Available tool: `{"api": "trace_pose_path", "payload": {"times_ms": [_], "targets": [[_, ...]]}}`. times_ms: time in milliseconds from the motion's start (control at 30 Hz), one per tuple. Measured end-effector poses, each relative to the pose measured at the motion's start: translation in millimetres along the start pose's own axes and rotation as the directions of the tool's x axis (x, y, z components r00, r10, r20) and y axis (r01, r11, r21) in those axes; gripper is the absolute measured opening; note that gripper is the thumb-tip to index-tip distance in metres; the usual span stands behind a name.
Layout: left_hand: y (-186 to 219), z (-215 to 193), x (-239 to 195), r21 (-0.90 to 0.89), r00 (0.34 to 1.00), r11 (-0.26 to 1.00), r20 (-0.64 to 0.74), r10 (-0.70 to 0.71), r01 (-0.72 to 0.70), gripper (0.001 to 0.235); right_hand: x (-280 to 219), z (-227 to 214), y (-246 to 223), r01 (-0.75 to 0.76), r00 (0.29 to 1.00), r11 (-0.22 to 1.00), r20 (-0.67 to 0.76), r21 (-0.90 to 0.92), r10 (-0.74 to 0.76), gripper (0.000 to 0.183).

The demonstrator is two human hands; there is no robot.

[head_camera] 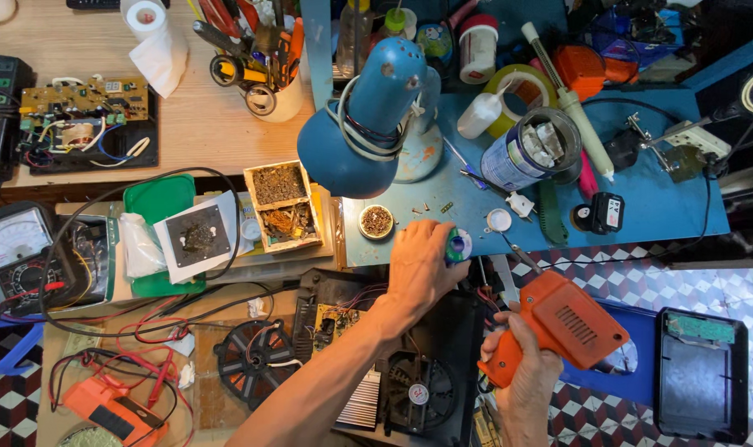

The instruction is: The person uses a heat gun to apply heat to a circuit board and heatsink assembly. They then place a small component onto the board and continue heating the area with the heat gun.

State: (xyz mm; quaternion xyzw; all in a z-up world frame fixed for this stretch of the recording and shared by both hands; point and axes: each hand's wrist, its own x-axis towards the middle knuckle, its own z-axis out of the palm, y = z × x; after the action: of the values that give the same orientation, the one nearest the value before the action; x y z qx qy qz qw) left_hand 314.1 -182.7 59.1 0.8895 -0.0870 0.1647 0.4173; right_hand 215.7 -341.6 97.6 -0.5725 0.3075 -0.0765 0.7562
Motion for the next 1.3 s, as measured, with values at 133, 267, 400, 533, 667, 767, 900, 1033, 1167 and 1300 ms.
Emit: {"api": "trace_pose_path", "payload": {"times_ms": [133, 267, 400, 533, 667, 767, 900, 1033, 1167, 1300], "targets": [[2.1, 31.6, 16.7, 0.065, 0.992, 0.997, 0.119, -0.045, 0.037, 0.06, 0.7, -11.9, 0.0, 0.025, 0.999, 1.0, -0.037, -0.018, -0.026, 0.032], [3.4, 53.6, 15.4, 0.095, 0.987, 0.995, 0.149, -0.053, 0.039, 0.057, 1.0, -12.1, 2.0, 0.025, 0.998, 0.999, -0.053, -0.048, -0.028, 0.032], [7.7, 62.8, 15.6, 0.086, 0.981, 0.992, 0.162, -0.102, 0.089, 0.055, 3.9, -10.7, 3.0, 0.025, 0.998, 0.996, -0.05, -0.08, -0.029, 0.033], [21.0, 59.5, 32.5, 0.044, 0.989, 0.99, 0.051, -0.138, 0.136, 0.063, 3.6, -11.9, 1.5, 0.059, 0.998, 0.994, -0.003, -0.088, -0.059, 0.03], [18.8, 26.8, -6.7, -0.071, 0.987, 0.989, -0.089, -0.137, 0.131, 0.068, -9.7, -15.0, 4.5, 0.122, 0.986, 0.989, 0.121, -0.089, -0.111, 0.03], [27.1, -6.6, -82.7, -0.24, 0.973, 0.952, -0.086, -0.216, 0.19, 0.054, -23.2, -15.4, 5.6, 0.14, 0.969, 0.987, 0.215, -0.078, -0.12, 0.028], [4.0, -77.0, -213.7, -0.233, 0.882, 0.852, 0.172, -0.44, 0.47, 0.028, -51.5, -9.4, 15.3, 0.106, 0.953, 0.984, 0.299, -0.144, -0.059, 0.027], [-40.4, -133.3, -294.0, -0.025, 0.471, 0.478, 0.221, -0.854, 0.878, 0.026, -81.2, -8.6, 28.5, 0.079, 0.934, 0.984, 0.358, -0.159, -0.017, 0.031], [-77.1, -144.3, -315.3, 0.033, 0.34, 0.347, 0.133, -0.931, 0.937, 0.032, -106.4, -13.1, 34.3, 0.042, 0.932, 0.974, 0.359, -0.223, 0.042, 0.031], [-86.4, -124.5, -317.6, -0.094, 0.339, 0.328, 0.15, -0.929, 0.94, 0.026, -129.2, -20.9, 35.5, 0.041, 0.922, 0.968, 0.383, -0.248, 0.059, 0.033]]}}
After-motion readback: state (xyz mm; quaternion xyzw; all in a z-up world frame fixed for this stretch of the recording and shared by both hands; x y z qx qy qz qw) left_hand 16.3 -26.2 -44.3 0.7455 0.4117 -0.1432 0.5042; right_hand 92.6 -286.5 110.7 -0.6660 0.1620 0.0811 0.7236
